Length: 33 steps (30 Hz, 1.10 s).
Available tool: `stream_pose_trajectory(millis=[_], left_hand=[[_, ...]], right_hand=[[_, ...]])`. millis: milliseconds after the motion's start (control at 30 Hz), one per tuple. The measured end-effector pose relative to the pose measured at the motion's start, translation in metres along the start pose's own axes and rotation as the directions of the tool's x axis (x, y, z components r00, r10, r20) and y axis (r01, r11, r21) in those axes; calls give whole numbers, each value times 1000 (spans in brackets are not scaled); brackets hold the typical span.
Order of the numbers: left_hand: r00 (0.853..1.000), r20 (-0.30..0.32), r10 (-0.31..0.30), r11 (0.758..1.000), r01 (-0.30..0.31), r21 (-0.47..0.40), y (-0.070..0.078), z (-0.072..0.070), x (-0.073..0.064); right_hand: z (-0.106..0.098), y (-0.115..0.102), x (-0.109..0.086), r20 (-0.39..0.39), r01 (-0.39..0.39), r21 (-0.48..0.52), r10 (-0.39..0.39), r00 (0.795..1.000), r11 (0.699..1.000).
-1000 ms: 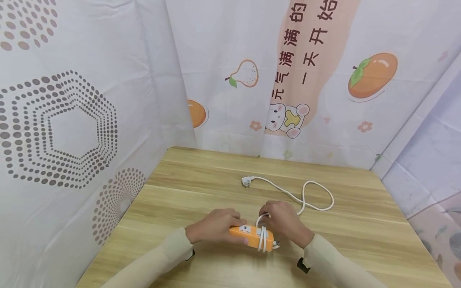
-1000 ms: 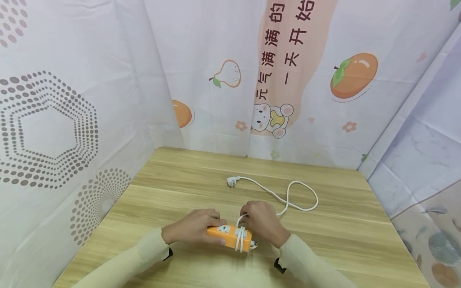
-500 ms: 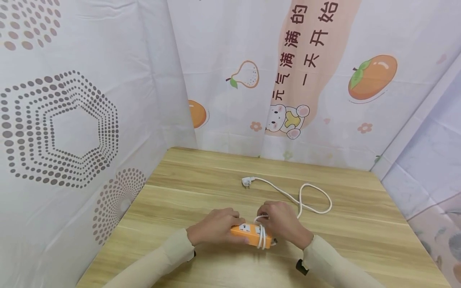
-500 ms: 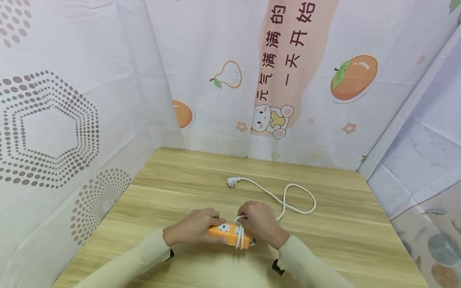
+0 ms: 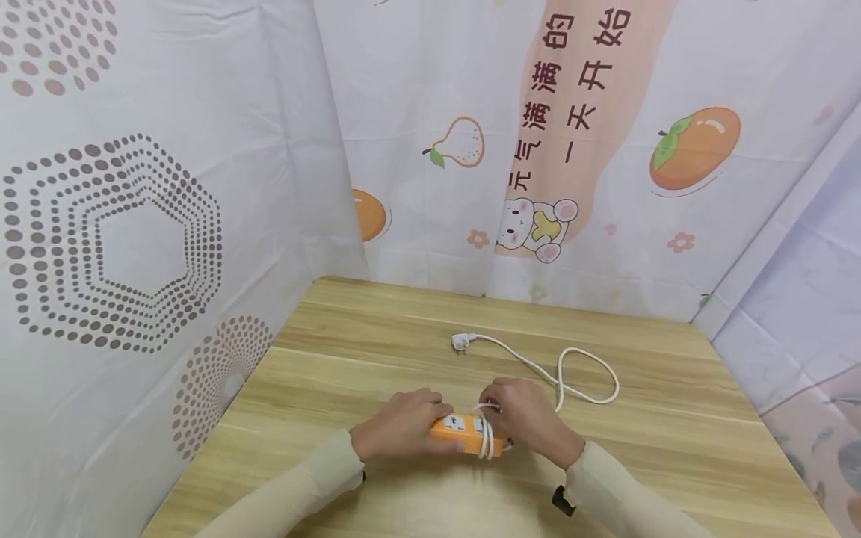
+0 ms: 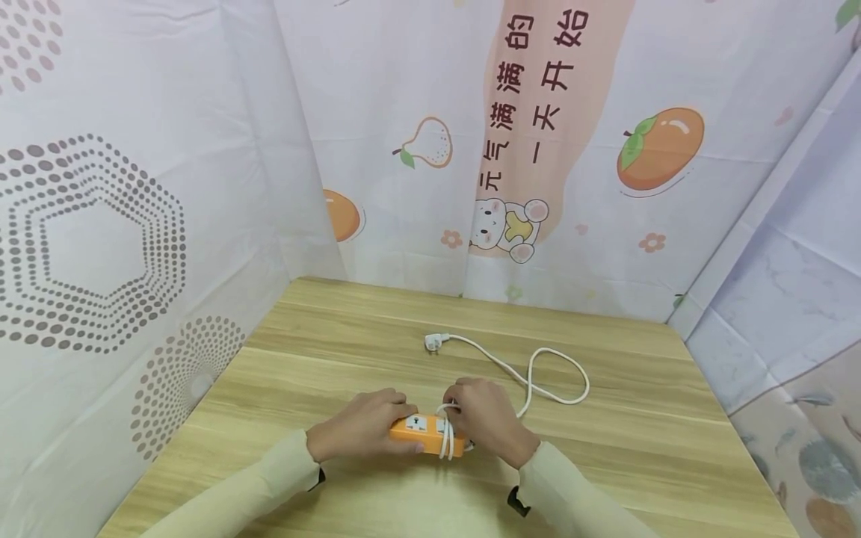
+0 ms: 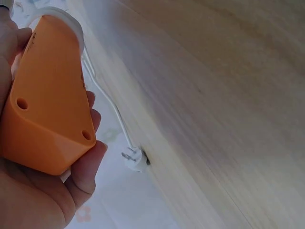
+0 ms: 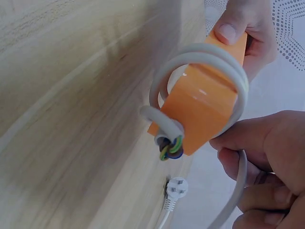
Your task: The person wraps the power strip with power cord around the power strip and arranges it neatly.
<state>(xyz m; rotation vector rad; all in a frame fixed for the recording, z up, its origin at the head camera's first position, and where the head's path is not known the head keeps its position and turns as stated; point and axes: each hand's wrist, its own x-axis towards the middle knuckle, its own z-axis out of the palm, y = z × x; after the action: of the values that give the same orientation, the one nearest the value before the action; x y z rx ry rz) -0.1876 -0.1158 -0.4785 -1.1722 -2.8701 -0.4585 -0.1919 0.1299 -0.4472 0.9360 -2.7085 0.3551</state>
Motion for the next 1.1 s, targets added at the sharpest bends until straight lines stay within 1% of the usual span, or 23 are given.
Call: stream_pose_trajectory(millis=[67,167,267,500,633,767,967,1100], left_hand=[[1000,-5,-23,1000,23,7,0,0,0],[999,-15,-47,999,47,26,-1,-1,0],[998,-13,-62,998,62,33,-1,-3,0],[998,3,-66,997,65,33,-2,-2,-2],[998,-10,-70,997,70,19,-1,-3,-2],[996,-21,-87,996,87,-5,-1,-1,-2],[993,-29,-110,994,111,7,0,0,-1],[991,-40,-124,992,124,2,0,0,-2]], right_hand=[[-3,-1,2,8,-13,1,13,1000,1000],[-7,-2,5,-4,-21,-16,21,1000,1000],[-10,-2,6,-10,-26,-12,26,1000,1000],[-12,-4,5,5,-31,6,31,1000,999],[-12,-5,5,-2,-22,7,22,1000,1000],[-14,-5,5,7,-27,17,27,1000,1000],[-17,-7,7,21,-34,25,33,999,999],[-18,-8,6,17,-28,20,28,999,999]])
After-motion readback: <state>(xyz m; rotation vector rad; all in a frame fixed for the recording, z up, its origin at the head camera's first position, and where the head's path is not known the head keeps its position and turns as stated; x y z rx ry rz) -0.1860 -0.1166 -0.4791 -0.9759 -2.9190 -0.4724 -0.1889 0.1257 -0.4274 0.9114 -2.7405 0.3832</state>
